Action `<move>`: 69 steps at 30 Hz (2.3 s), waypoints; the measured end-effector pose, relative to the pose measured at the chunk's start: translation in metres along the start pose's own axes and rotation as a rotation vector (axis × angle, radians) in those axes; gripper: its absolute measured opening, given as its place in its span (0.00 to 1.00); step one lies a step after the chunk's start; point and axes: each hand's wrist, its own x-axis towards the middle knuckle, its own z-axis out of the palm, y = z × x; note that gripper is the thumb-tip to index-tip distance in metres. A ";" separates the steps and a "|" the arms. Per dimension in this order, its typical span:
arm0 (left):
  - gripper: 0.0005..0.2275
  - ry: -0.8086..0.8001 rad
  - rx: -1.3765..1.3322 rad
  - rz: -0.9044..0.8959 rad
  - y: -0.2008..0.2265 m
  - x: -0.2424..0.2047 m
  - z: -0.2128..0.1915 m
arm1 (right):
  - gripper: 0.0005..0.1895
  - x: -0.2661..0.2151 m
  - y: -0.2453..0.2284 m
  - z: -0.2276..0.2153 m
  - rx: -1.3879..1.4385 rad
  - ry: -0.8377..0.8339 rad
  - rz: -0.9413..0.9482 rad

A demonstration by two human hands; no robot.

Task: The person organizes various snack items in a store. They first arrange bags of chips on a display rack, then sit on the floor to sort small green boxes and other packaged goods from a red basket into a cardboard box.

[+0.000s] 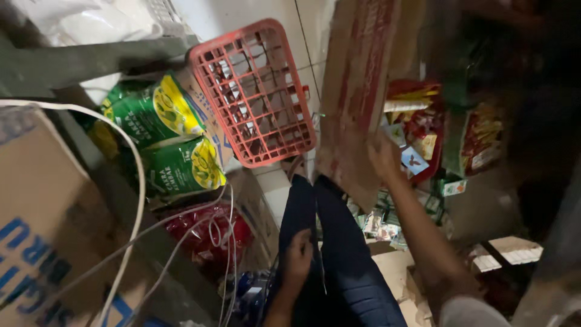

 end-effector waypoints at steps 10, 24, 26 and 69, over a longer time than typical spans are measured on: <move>0.27 0.209 0.239 0.369 0.125 -0.012 -0.014 | 0.20 -0.116 -0.121 -0.131 0.151 -0.151 -0.294; 0.22 0.067 0.409 0.318 0.100 -0.014 -0.018 | 0.38 -0.037 -0.063 0.081 0.167 -0.266 0.018; 0.23 0.073 0.390 0.405 0.111 -0.019 -0.018 | 0.37 -0.044 -0.059 0.063 0.205 -0.248 -0.118; 0.17 -0.889 0.974 0.970 0.469 -0.145 0.192 | 0.28 -0.351 0.015 -0.307 0.609 0.416 0.266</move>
